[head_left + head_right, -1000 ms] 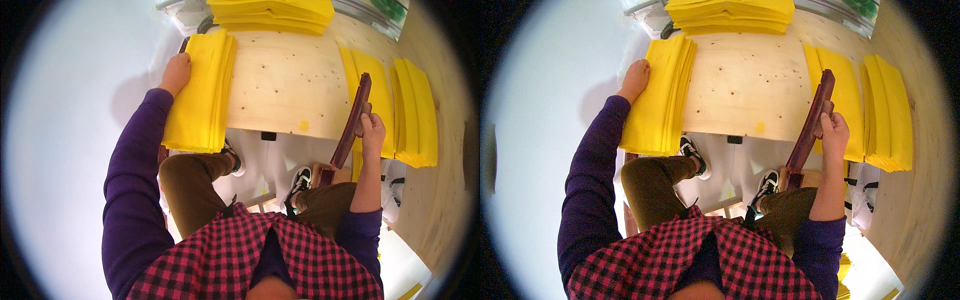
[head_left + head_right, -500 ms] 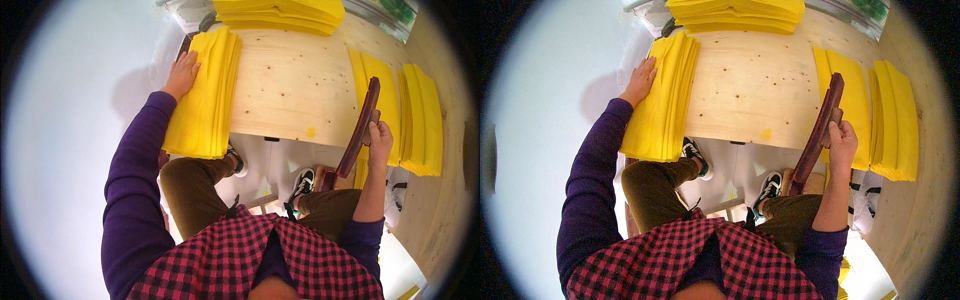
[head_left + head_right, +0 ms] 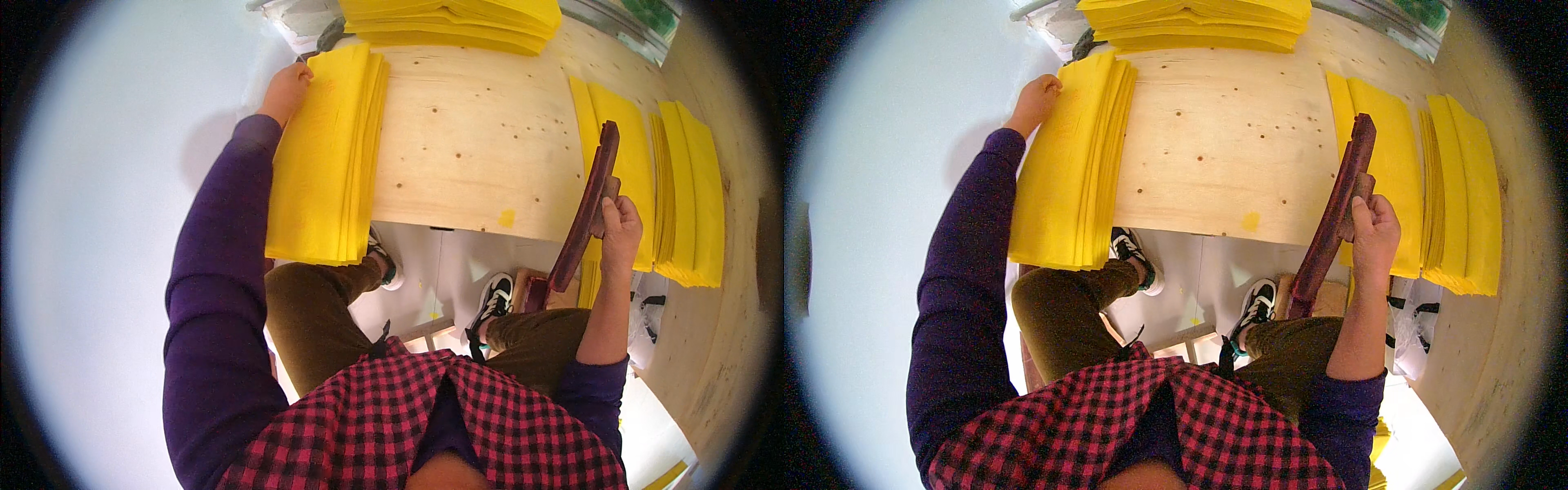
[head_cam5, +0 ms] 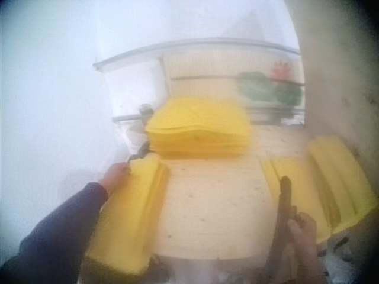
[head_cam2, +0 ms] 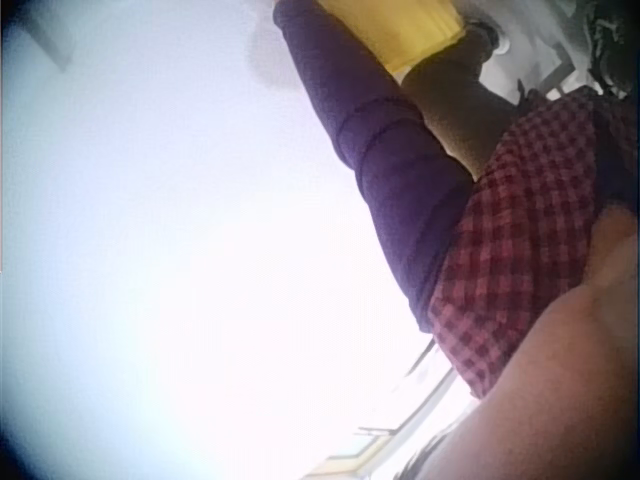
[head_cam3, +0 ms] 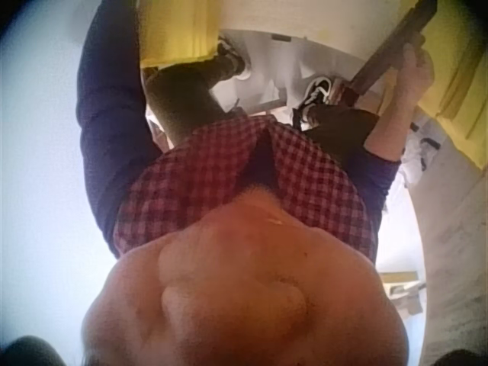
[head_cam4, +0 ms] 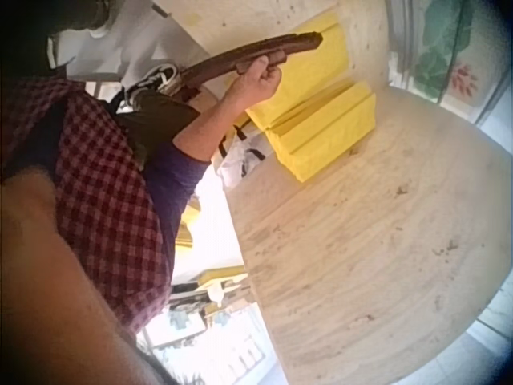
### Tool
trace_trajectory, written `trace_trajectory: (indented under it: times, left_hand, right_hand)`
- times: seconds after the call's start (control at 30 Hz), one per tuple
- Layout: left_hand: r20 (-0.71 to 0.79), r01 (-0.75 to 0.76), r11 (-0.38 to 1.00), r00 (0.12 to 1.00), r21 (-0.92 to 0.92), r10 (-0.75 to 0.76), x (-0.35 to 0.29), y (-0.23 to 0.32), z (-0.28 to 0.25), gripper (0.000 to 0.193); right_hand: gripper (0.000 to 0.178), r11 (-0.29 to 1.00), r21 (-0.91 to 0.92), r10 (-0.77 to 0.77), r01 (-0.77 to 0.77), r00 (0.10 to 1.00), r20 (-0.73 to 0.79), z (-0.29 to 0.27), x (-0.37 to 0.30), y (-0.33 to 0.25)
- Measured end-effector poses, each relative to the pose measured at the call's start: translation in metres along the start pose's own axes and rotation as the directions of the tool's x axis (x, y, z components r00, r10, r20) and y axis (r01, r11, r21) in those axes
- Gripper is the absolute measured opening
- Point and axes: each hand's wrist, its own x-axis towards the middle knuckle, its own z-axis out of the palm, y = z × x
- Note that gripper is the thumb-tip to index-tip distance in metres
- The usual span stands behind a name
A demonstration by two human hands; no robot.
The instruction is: The person repeatedly folds yellow foam sheets in half using a wooden block as a guide and then stacks them on a wooden workbench. The person handles the sheets one at a time, aligns them, and uses the block to press the fold before stacking.
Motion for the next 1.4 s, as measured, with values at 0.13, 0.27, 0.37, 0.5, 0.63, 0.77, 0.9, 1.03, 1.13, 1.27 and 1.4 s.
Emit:
trace_trajectory:
  times: [0.13, 0.27, 0.37, 0.5, 0.63, 0.77, 0.9, 1.03, 1.13, 1.27, 1.4]
  left_hand:
    - [-0.261, -0.076, 0.989, 0.959, 0.13, 0.108, -0.009, 0.005, 0.032, 0.017]
    - [-0.337, -0.134, 0.986, 0.928, 0.095, 0.159, -0.011, -0.001, 0.042, 0.021]
    - [-0.337, -0.199, 0.977, 0.917, 0.077, 0.213, -0.01, -0.003, 0.045, 0.024]
    - [-0.216, -0.13, 0.99, 0.97, -0.054, 0.116, -0.011, -0.003, 0.048, 0.035]
    - [-0.091, 0.0, 0.998, 0.996, 0.061, 0.006, -0.01, -0.006, 0.05, 0.048]
    - [-0.01, 0.037, 0.999, 0.999, 0.023, -0.037, -0.01, -0.012, 0.051, 0.054]
    - [-0.007, 0.008, 1.0, 1.0, -0.009, -0.008, -0.009, -0.015, 0.053, 0.055]
    - [0.009, 0.006, 1.0, 1.0, -0.023, -0.006, -0.002, -0.019, 0.052, 0.056]
    - [-0.03, -0.048, 0.996, 0.999, -0.077, 0.046, 0.002, -0.023, 0.048, 0.055]
    - [-0.096, -0.073, 0.932, 0.995, -0.356, 0.041, -0.006, -0.02, 0.021, 0.056]
    - [-0.057, -0.042, 0.868, 0.998, -0.494, 0.015, -0.033, -0.006, -0.024, 0.061]
  right_hand:
    - [0.015, 1.0, -0.013, 0.026, -0.026, 1.0, 0.014, -0.002, 0.0, 0.001]
    - [0.014, 0.992, -0.116, -0.041, 0.038, 0.999, -0.026, -0.001, 0.003, 0.002]
    - [0.013, 0.993, -0.117, -0.016, 0.012, 0.999, -0.036, 0.0, 0.001, -0.001]
    - [0.013, 0.991, -0.135, -0.026, 0.02, 0.999, -0.037, 0.002, -0.002, -0.003]
    - [0.013, 0.992, -0.122, 0.036, -0.038, 0.999, -0.023, 0.003, -0.002, -0.005]
    - [0.015, 0.991, -0.135, 0.021, -0.023, 1.0, -0.018, 0.006, 0.001, -0.006]
    - [0.017, 0.997, -0.08, -0.021, 0.019, 0.999, -0.025, 0.012, 0.003, -0.002]
    - [0.015, 0.995, -0.097, -0.03, 0.028, 0.999, -0.024, 0.012, 0.003, 0.001]
    - [0.015, 0.983, -0.176, -0.062, 0.055, 0.997, -0.036, 0.011, 0.002, 0.001]
    - [0.014, 0.993, -0.11, -0.046, 0.043, 0.999, -0.029, 0.012, 0.0, -0.003]
    - [0.014, 0.998, -0.063, -0.019, 0.019, 1.0, 0.0, 0.008, -0.002, -0.006]
